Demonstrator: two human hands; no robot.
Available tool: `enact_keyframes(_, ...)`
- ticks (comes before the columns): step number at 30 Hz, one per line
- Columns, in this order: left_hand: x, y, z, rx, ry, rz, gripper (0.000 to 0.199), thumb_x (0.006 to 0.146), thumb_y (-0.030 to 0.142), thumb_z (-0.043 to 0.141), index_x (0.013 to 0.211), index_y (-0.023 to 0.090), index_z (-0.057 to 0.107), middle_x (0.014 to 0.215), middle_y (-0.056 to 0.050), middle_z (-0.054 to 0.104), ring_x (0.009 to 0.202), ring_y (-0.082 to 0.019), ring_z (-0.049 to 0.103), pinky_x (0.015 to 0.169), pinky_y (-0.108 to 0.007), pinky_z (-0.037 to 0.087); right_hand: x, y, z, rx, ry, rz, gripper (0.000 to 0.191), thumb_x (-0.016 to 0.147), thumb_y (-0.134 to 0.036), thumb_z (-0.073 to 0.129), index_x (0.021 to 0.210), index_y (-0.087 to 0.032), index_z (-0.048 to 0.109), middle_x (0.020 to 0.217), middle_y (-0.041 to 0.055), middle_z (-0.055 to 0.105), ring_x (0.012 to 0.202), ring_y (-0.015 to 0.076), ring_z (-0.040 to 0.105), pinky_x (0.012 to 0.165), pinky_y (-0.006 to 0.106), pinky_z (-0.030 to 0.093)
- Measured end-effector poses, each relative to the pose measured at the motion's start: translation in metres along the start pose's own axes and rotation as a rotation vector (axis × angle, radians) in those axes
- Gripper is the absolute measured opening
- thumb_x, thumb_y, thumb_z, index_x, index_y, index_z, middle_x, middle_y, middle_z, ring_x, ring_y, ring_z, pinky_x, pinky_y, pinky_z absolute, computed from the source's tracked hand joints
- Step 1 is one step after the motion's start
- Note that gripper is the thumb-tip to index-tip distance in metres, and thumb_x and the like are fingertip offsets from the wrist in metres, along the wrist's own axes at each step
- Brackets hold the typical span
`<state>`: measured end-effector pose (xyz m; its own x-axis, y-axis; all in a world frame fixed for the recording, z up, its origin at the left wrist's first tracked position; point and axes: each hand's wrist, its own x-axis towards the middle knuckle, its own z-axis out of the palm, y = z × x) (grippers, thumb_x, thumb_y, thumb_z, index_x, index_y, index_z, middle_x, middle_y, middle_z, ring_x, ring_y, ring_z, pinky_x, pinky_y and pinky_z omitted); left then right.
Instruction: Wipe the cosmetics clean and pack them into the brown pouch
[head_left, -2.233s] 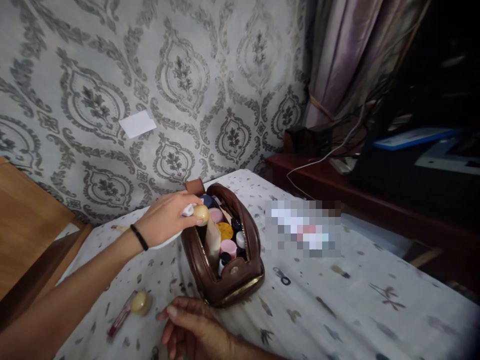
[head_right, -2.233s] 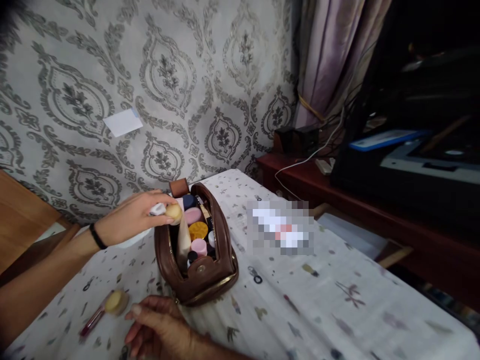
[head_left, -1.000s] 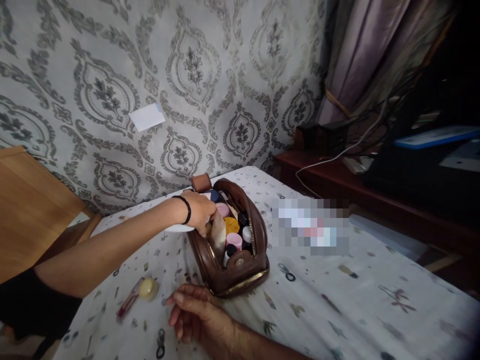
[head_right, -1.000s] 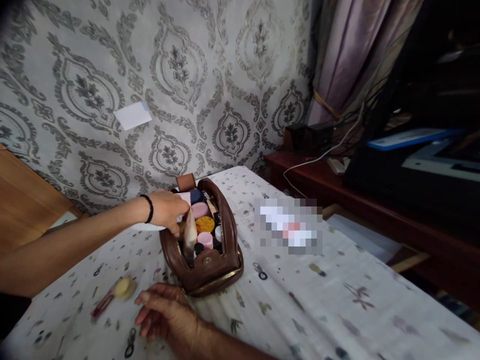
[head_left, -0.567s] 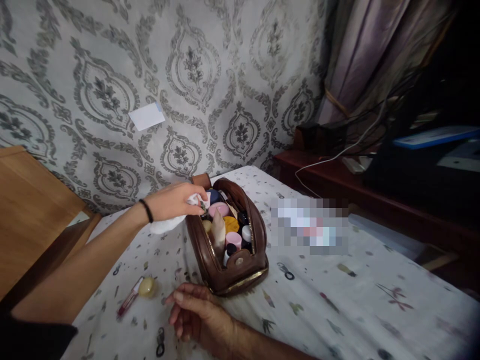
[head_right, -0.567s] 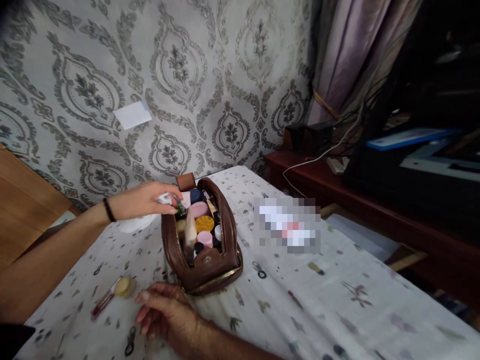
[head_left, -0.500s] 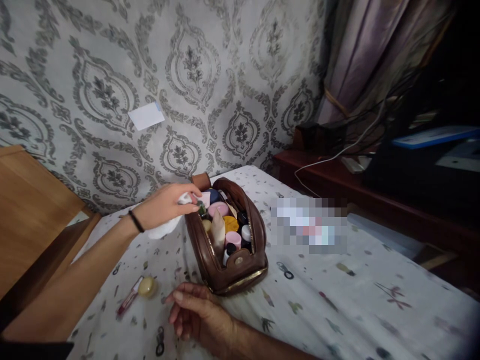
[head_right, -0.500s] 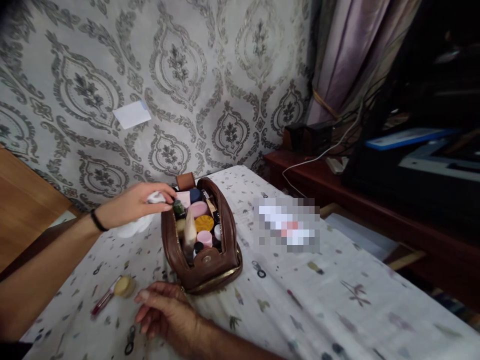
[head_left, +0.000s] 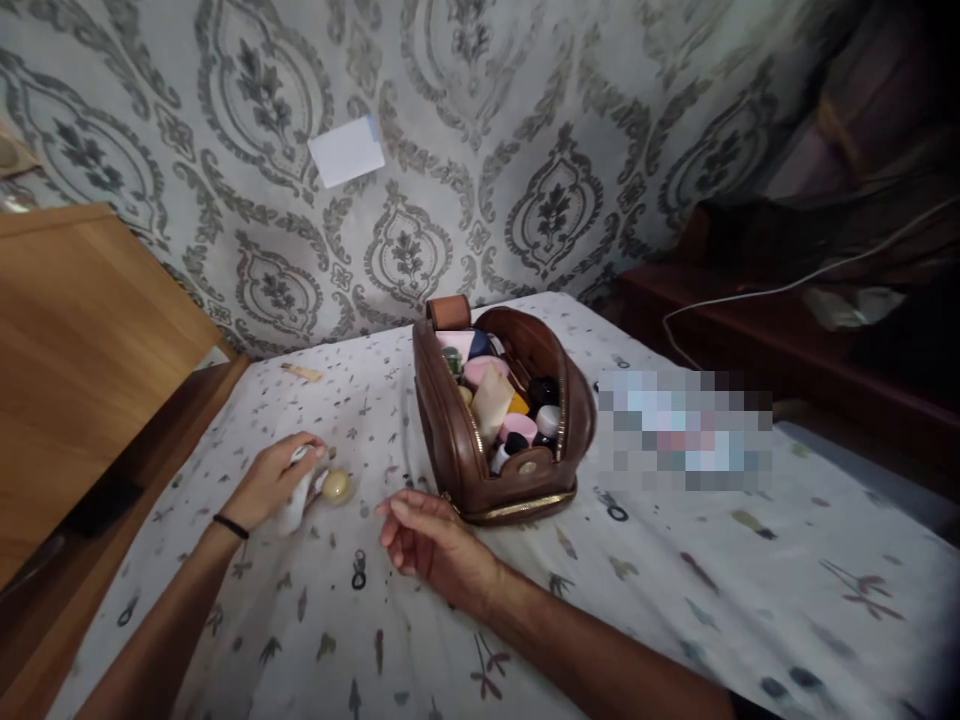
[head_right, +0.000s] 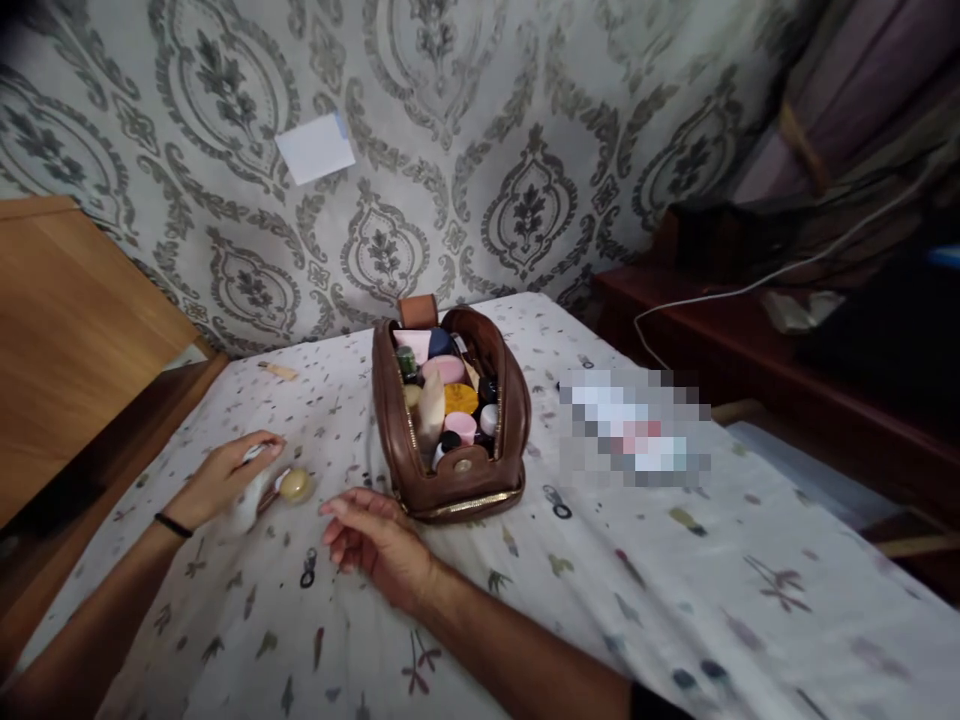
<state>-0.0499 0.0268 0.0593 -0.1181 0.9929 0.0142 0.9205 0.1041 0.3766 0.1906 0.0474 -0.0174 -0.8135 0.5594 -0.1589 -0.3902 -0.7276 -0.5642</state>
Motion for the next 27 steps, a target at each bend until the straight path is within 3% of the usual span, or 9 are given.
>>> enact_keyframes(4,-0.024,-0.005,0.027,-0.009,0.107,0.023,0.039,0.092,0.049,0.043,0.109,0.02,0.062,0.108,-0.008,0.067,0.104,-0.023,0.062,0.091,-0.035,0.05,0.0,0.0,0.001,-0.006,-0.002,-0.006,0.041,0.067,-0.045,0.084,0.087,-0.013,0.068,0.065,-0.0024,0.067,0.049,0.0051,0.056,0.045,0.018,0.034)
enact_keyframes(8,-0.04,0.002,0.045,0.181,0.166,0.08,0.039,0.09,0.047,0.051,0.121,0.025,0.061,0.107,-0.006,0.062,0.107,-0.025,0.058,0.087,-0.037,0.053,0.001,0.002,0.001,-0.01,-0.005,-0.02,0.041,0.066,-0.044,0.085,0.087,-0.013,0.069,0.065,-0.0021,0.067,0.048,0.0052,0.056,0.044,0.018,0.034)
enact_keyframes(12,-0.043,0.004,0.049,0.238,0.21,0.112,0.031,0.092,0.044,0.049,0.112,0.027,0.064,0.104,-0.004,0.063,0.103,-0.023,0.06,0.078,-0.033,0.055,0.001,0.004,0.001,-0.016,0.008,-0.028,0.043,0.065,-0.045,0.085,0.085,-0.011,0.068,0.063,-0.0015,0.066,0.046,0.0053,0.055,0.043,0.018,0.034)
enact_keyframes(16,-0.042,0.004,0.048,0.134,0.306,0.171,0.032,0.09,0.047,0.05,0.109,0.026,0.064,0.101,-0.004,0.067,0.097,-0.023,0.065,0.08,-0.033,0.056,0.003,0.008,0.002,-0.029,0.03,-0.048,0.047,0.062,-0.045,0.087,0.087,-0.011,0.068,0.068,-0.0002,0.068,0.048,0.0064,0.057,0.045,0.019,0.035)
enact_keyframes(19,-0.044,0.012,0.048,-0.013,0.279,0.228,0.034,0.088,0.048,0.054,0.111,0.026,0.064,0.101,-0.005,0.07,0.094,-0.023,0.069,0.08,-0.031,0.058,0.006,0.013,0.003,-0.041,0.053,-0.063,0.054,0.06,-0.051,0.086,0.095,-0.013,0.069,0.079,0.0011,0.071,0.054,0.0084,0.061,0.049,0.02,0.04)
enact_keyframes(21,-0.047,0.018,0.049,-0.077,0.233,0.284,0.032,0.087,0.048,0.057,0.11,0.027,0.066,0.1,-0.004,0.072,0.093,-0.022,0.07,0.078,-0.029,0.059,0.009,0.017,0.002,-0.045,0.024,-0.067,0.055,0.062,-0.057,0.083,0.093,-0.014,0.068,0.076,0.0006,0.07,0.054,0.0093,0.061,0.051,0.021,0.042)
enact_keyframes(24,-0.05,0.024,0.056,-0.057,0.214,0.404,0.033,0.085,0.047,0.062,0.112,0.03,0.068,0.104,-0.004,0.074,0.095,-0.023,0.071,0.08,-0.029,0.06,0.011,0.02,-0.001,-0.036,-0.072,-0.065,0.054,0.067,-0.059,0.079,0.089,-0.01,0.068,0.064,0.0001,0.065,0.051,0.0089,0.059,0.051,0.021,0.043)
enact_keyframes(27,-0.054,0.026,0.063,0.006,0.239,0.478,0.04,0.082,0.046,0.067,0.12,0.032,0.065,0.108,-0.005,0.073,0.099,-0.024,0.07,0.084,-0.031,0.06,0.009,0.018,-0.002,0.006,-0.096,-0.072,0.053,0.066,-0.053,0.083,0.094,-0.01,0.067,0.068,0.0,0.065,0.05,0.0072,0.057,0.049,0.019,0.041)
